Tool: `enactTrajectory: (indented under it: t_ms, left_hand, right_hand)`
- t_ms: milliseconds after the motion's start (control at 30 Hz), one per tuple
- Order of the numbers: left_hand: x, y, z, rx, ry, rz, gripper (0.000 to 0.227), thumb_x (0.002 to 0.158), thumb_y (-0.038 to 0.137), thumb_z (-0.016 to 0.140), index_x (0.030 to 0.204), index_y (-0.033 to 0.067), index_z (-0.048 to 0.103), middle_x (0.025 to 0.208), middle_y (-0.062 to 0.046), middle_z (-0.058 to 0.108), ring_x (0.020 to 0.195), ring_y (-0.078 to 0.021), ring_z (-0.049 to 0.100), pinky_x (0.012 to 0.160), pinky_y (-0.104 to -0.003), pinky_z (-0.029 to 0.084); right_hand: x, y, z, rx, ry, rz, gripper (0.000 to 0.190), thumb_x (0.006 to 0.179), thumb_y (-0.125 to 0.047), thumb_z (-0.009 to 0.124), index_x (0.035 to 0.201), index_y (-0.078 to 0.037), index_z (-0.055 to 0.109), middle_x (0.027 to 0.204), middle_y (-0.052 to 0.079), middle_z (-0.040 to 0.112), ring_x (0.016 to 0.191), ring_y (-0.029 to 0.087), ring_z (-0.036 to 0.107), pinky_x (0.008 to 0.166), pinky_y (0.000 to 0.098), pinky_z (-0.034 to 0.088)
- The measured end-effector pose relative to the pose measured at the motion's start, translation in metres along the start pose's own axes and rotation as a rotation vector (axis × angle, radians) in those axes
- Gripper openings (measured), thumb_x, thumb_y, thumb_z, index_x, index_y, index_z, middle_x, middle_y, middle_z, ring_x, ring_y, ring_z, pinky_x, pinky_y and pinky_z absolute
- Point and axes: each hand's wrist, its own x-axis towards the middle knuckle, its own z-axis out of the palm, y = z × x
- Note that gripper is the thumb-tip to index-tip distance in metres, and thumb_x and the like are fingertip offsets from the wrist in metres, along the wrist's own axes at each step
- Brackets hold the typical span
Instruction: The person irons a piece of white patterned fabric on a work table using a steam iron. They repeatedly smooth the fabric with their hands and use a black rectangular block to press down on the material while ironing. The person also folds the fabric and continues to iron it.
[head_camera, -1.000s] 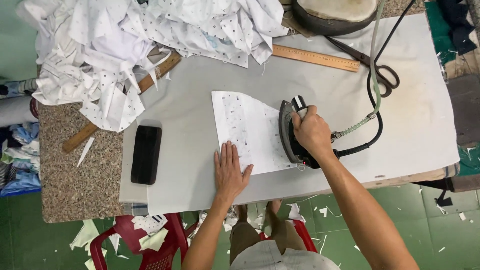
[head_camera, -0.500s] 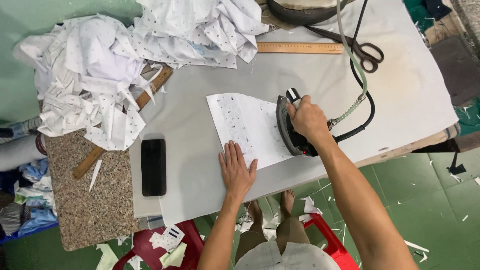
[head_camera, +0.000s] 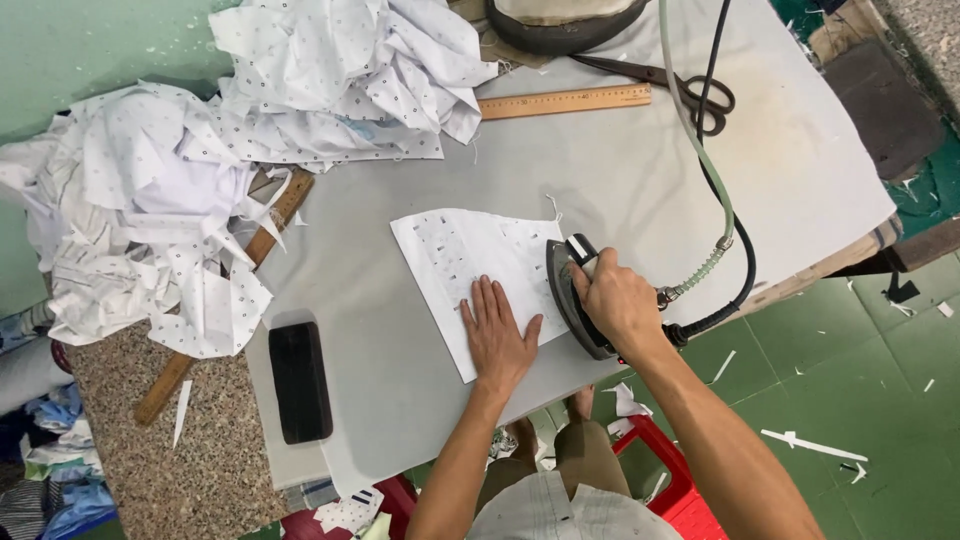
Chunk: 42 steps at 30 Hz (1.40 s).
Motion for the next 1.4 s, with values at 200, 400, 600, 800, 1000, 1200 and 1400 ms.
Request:
enactTrajectory:
  t_ms: [200,400,600,800,1000,1200,1400]
  left_hand:
    - [0.001,-0.004,0.006,0.007,0.076,0.044,0.087,0.101,0.057,0.045,0.153,-0.0111,0.028,0.161,-0.035,0.023,0.153,-0.0454,0.016,0.121,-0.064,-0.001]
    - [0.002,-0.004,0.012,0.061,0.161,0.056,0.087,0.101,0.06,0.04,0.151,-0.0109,0.031,0.159,-0.036,0.027,0.152,-0.0453,0.021,0.122,-0.063,0.004]
    - [0.003,-0.002,0.01,0.08,0.151,0.048,0.088,0.102,0.062,0.035,0.151,-0.0107,0.032,0.158,-0.036,0.029,0.152,-0.0456,0.021,0.122,-0.063,0.006]
    - [0.004,-0.002,0.013,0.044,0.048,-0.016,0.089,0.1,0.062,0.041,0.153,-0.0076,0.03,0.163,-0.032,0.023,0.154,-0.0425,0.017,0.123,-0.062,0.004]
    - [0.007,0.025,0.0,0.0,0.097,-0.122,0.089,0.1,0.064,0.041,0.156,-0.0047,0.028,0.165,-0.028,0.02,0.154,-0.039,0.016,0.124,-0.059,0.002]
    - [0.044,0.056,0.008,-0.069,0.07,-0.084,0.082,0.103,0.061,0.035,0.156,-0.0016,0.03,0.166,-0.023,0.022,0.155,-0.0342,0.016,0.125,-0.057,0.0]
    - [0.08,0.05,0.032,0.01,0.164,0.048,0.081,0.103,0.063,0.032,0.156,0.0015,0.034,0.165,-0.021,0.028,0.154,-0.034,0.022,0.125,-0.059,0.005]
  right_hand:
    - [0.026,-0.014,-0.011,-0.081,0.045,-0.039,0.047,0.104,-0.054,0.045,0.102,-0.007,0.052,0.08,0.022,0.073,0.078,0.039,0.076,0.067,0.0479,0.063]
    - [0.07,-0.017,-0.01,-0.102,0.048,-0.101,0.046,0.105,-0.053,0.043,0.102,-0.008,0.05,0.079,0.022,0.072,0.078,0.04,0.076,0.067,0.0493,0.062]
    - [0.092,-0.023,-0.028,-0.1,0.01,-0.176,0.046,0.105,-0.052,0.042,0.103,-0.007,0.05,0.081,0.023,0.072,0.078,0.041,0.076,0.068,0.0503,0.062]
    - [0.116,-0.02,-0.05,-0.135,-0.059,-0.328,0.049,0.105,-0.053,0.04,0.105,-0.006,0.052,0.084,0.024,0.073,0.082,0.041,0.077,0.071,0.0492,0.061]
    - [0.135,-0.005,-0.076,-0.134,-0.086,-0.397,0.053,0.105,-0.055,0.041,0.109,-0.003,0.053,0.09,0.026,0.073,0.087,0.041,0.076,0.075,0.0485,0.061]
    - [0.13,0.046,-0.082,-0.068,-0.131,-0.282,0.06,0.104,-0.057,0.044,0.118,0.001,0.053,0.093,0.03,0.073,0.088,0.044,0.075,0.071,0.0526,0.061]
    - [0.099,0.089,-0.081,-0.035,-0.138,-0.132,0.063,0.102,-0.058,0.046,0.121,0.002,0.053,0.095,0.031,0.073,0.091,0.046,0.075,0.074,0.0538,0.061]
